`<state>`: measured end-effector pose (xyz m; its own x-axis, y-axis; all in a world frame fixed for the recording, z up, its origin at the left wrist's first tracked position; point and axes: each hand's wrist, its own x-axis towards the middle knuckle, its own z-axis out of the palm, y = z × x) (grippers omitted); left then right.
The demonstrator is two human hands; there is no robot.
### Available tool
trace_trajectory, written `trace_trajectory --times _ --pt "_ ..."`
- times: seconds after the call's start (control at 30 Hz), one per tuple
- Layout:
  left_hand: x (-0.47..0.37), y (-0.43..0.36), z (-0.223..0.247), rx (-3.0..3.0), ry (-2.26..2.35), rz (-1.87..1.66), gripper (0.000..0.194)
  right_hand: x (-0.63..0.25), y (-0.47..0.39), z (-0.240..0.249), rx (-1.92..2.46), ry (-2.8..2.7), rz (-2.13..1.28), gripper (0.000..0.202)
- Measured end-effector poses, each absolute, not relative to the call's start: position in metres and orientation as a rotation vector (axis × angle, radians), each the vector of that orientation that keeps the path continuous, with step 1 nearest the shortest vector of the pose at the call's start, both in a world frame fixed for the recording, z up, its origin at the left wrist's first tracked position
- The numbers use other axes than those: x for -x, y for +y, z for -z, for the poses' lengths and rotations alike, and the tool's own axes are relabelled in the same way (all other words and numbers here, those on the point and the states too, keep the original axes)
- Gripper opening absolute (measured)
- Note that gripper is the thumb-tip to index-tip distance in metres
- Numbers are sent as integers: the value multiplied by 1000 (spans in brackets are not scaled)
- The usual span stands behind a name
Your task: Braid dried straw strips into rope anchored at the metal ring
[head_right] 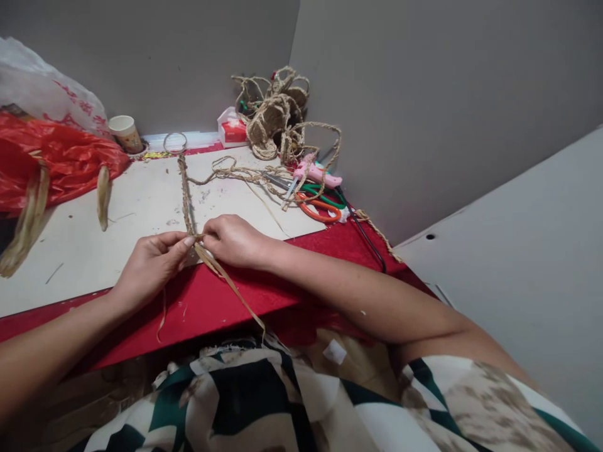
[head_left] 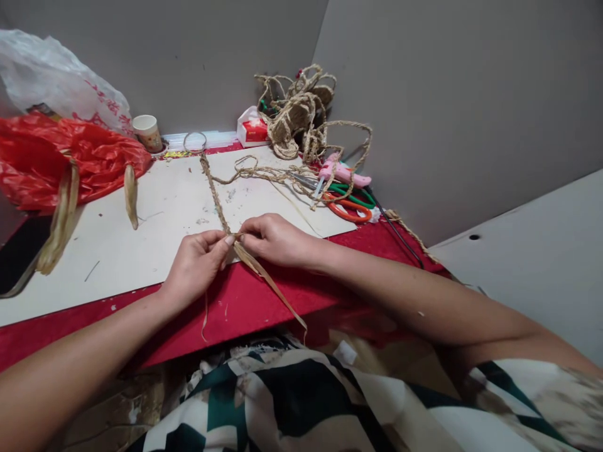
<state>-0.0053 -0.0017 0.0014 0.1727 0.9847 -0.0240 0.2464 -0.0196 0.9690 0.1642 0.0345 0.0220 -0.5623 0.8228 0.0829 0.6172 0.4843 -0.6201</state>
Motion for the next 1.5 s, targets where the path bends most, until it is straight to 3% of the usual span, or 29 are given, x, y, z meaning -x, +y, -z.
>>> trace_trajectory --times 0.33,0.43,0.6,0.73,1.03,1.27,1.5 --pt "8 1 -1 -1856 1383 -940 25 -166 39 -21 1034 -2431 -866 21" --pt "8 1 -2 -1910 1402 -928 26 -166 40 -22 1046 -2326 -1144 21" --pt "8 1 -2 -1897 1364 -880 28 -170 43 -23 1039 -1998 -1905 21" --pt "9 1 0 -2005 1422 -870 29 -168 43 -18 1085 -1693 -2068 22" --pt "8 1 -8 -2112 1501 -710 29 -149 20 -11 1194 -1696 -1566 21" --pt "5 3 -17 -1698 1193 -717 10 -153 14 -12 1261 -2219 -727 24" --pt "1 1 -23 -1544 1214 -772 34 -147 -1 -21 1418 -2595 -141 32"
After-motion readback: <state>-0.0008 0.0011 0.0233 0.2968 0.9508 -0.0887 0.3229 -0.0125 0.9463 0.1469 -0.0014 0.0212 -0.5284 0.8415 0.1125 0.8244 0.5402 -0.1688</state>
